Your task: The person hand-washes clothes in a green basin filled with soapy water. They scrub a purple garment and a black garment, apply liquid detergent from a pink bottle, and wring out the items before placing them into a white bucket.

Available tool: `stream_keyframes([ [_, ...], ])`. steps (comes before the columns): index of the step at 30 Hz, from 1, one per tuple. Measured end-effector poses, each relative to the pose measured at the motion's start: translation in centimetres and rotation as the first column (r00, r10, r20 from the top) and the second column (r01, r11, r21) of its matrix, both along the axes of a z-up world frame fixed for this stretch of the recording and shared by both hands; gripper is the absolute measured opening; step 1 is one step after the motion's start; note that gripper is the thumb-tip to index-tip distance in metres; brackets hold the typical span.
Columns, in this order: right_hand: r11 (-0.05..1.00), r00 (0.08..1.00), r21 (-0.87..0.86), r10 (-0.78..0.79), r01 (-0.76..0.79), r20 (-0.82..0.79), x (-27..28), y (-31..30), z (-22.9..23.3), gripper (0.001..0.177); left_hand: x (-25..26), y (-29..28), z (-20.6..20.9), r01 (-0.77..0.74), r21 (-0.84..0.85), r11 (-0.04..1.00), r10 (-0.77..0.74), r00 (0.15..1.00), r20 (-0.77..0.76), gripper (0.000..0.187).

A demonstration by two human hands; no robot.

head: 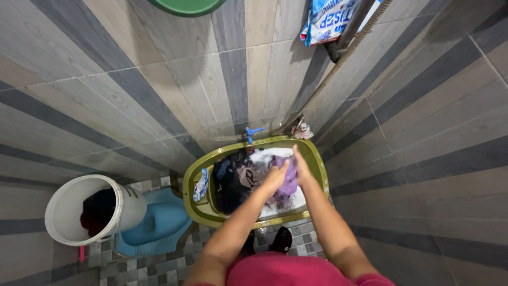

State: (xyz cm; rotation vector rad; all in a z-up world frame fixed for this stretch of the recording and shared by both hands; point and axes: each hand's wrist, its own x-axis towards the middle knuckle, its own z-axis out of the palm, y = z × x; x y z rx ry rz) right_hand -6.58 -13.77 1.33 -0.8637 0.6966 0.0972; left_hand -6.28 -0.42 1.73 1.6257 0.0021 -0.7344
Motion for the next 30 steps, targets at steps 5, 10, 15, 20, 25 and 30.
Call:
stream_keyframes([
  [5,0.985,1.000,0.168,0.031,-0.031,0.001,-0.9,-1.5,1.8,0.048,-0.8,0.6,0.4,0.363,-0.350,0.863,-0.385,0.923,0.007,0.060],
  [10,0.998,0.980,0.027,0.042,-0.048,0.195,-2.2,-1.8,-0.4,0.040,1.3,1.8,-1.0,0.067,0.246,0.967,-0.136,0.952,0.273,0.058],
  [15,0.573,0.849,-0.818,0.401,0.061,0.344,0.0,2.5,-1.2,0.024,1.5,3.7,-3.5,-0.100,0.014,0.995,0.077,0.663,-0.745,0.068],
  [20,0.309,0.915,-0.942,0.404,-0.130,0.006,-3.3,10.0,-1.2,0.041,0.6,5.3,-6.3,0.558,-0.105,0.823,-0.391,0.692,0.607,0.051],
  [25,0.884,0.976,-0.436,0.089,-0.169,-0.197,-2.5,6.6,-4.3,0.038,-2.7,2.2,-5.8,-0.359,0.164,0.919,0.366,0.931,-0.007,0.057],
  [30,0.836,0.926,0.403,0.363,-0.371,0.100,-2.1,3.6,-3.4,0.035,-4.1,1.1,-5.2,-0.279,0.012,0.960,0.270,0.915,-0.300,0.070],
])
